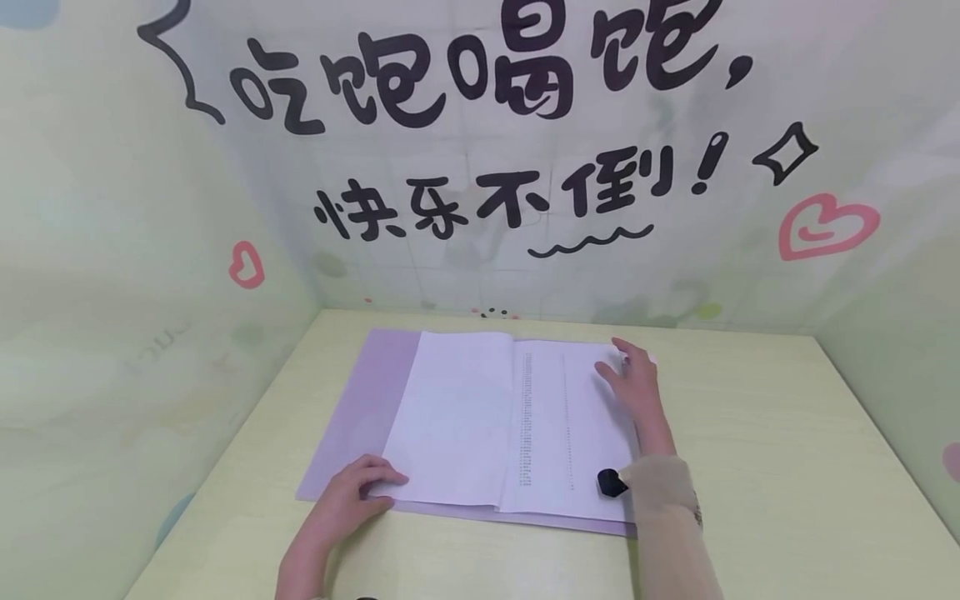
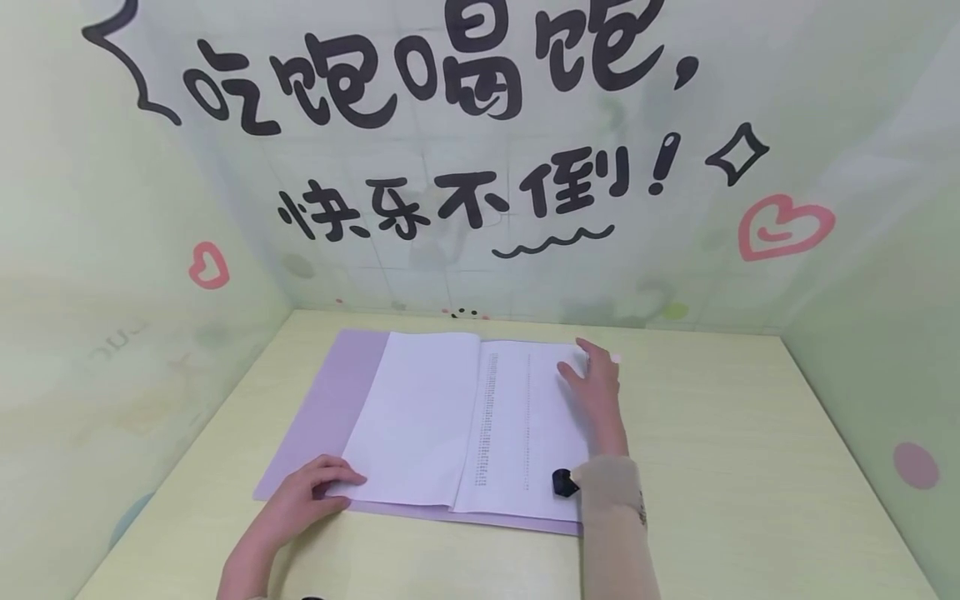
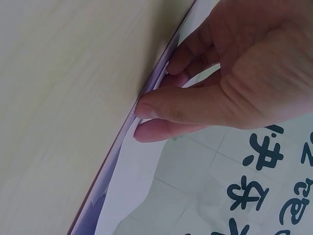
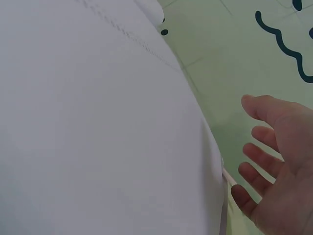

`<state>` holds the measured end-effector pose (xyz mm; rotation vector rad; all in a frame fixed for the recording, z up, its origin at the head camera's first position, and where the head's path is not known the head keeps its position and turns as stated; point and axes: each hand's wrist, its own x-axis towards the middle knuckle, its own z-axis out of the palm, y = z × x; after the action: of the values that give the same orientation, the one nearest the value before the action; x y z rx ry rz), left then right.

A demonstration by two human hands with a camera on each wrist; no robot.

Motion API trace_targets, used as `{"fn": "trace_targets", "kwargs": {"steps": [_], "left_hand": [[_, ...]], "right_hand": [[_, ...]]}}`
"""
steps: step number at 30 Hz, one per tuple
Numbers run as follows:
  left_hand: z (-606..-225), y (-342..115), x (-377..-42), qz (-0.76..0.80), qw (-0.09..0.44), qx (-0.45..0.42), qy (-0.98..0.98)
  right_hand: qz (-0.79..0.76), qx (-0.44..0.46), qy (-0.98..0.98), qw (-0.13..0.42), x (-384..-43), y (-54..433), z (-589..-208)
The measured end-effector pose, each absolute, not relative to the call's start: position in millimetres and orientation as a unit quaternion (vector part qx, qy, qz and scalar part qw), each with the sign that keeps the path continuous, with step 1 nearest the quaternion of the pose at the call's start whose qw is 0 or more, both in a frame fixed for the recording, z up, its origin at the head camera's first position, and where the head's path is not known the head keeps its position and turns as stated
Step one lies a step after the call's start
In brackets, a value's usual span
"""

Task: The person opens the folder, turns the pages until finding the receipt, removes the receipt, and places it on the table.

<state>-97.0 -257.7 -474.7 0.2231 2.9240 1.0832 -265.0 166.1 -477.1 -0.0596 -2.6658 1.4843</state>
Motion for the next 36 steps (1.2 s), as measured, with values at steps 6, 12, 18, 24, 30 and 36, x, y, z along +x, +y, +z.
{"fn": "trace_targets", "kwargs": {"steps": [6, 12, 18, 24, 30, 36], "left_hand": [[-476, -258, -97, 0.346, 0.001, 0.082, 0.935], [-478, -258, -97, 0.352, 0.002, 0.082, 0.932], [-477, -259, -96, 0.354, 0.004, 0.082, 0.932], [-477, -259, -96, 0.351, -0.002, 0.086, 0.932], [-477, -260, -97, 0.346, -0.003, 0.086, 0.934], [-478, -260, -97, 0.348, -0.004, 0.090, 0.933]], "right_hand": [[0.478, -0.046, -0.877, 0.034, -258, 175, -481], [0.470, -0.053, -0.881, -0.003, -255, 183, -489], [0.450, -0.037, -0.892, -0.025, -258, 187, -491], [0.417, -0.026, -0.907, -0.052, -265, 190, -491], [0.405, -0.029, -0.913, -0.051, -267, 189, -494], [0.420, -0.038, -0.905, -0.050, -268, 188, -496]]}}
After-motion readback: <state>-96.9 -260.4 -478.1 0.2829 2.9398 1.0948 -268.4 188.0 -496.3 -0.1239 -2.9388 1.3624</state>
